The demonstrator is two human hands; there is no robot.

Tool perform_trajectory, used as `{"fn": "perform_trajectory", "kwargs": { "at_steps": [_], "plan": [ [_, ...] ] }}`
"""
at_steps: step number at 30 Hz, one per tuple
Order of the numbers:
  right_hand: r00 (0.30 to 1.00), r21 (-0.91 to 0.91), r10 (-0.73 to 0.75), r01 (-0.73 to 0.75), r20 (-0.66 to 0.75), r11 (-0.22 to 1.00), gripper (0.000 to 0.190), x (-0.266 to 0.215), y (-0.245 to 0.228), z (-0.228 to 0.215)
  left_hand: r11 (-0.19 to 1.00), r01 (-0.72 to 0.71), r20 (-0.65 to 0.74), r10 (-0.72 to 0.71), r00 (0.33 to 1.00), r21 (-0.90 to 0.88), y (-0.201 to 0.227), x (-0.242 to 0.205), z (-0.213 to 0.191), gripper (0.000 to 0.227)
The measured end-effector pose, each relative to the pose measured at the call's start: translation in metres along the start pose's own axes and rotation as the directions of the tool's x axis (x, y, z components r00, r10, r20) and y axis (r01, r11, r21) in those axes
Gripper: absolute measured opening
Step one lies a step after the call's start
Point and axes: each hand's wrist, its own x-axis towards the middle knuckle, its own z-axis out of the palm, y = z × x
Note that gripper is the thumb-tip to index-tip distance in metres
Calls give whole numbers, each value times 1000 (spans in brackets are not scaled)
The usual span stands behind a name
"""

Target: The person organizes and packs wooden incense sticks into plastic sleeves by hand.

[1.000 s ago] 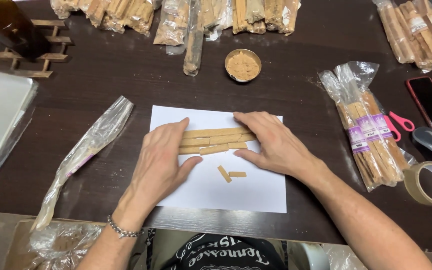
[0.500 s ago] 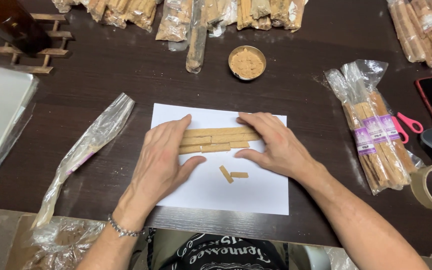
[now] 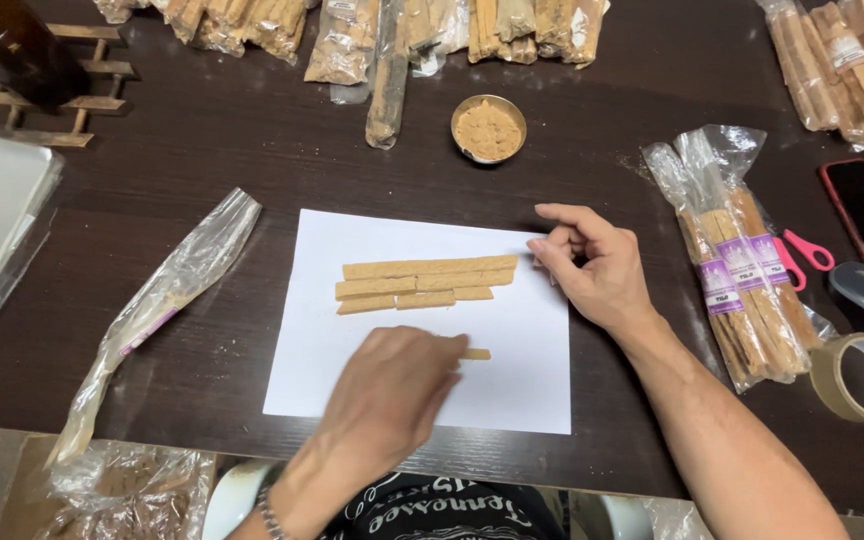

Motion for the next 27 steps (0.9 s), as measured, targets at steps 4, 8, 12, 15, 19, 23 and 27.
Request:
{"fn": "perform_trajectory", "kwargs": {
  "at_steps": [4, 8, 12, 15, 19, 23, 27],
  "plan": [
    [999, 53, 49, -48, -12, 997, 25, 2, -4, -4, 918, -287, -292, 364, 884, 273, -6, 11, 32, 38],
    [999, 67, 34, -33, -7, 997, 22, 3, 1, -6, 930, -255, -262, 325, 909, 266, -6, 17, 35, 33],
    [999, 68, 40, -40, 8, 997, 22, 2, 5, -6, 984, -154, -244, 172, 954, 90, -1, 14, 16, 25],
    [999, 76, 38, -39, 11, 996, 22, 3, 6, -6, 989, -144, -436, 144, 888, 32, -18, 4, 14, 39],
    [999, 74, 46, -47, 22, 996, 23, 3, 5, -7, 987, -132, -475, 157, 866, 86, -31, -9, 0, 36],
    [998, 62, 41, -43, 36, 997, 23, 3, 5, -6, 967, -245, -426, 248, 870, 63, -24, -6, 1, 28],
    [998, 57, 51, -53, 25, 997, 23, 3, 4, -7, 926, -295, -308, 359, 881, 234, -23, 6, 15, 46]
  ]
}}
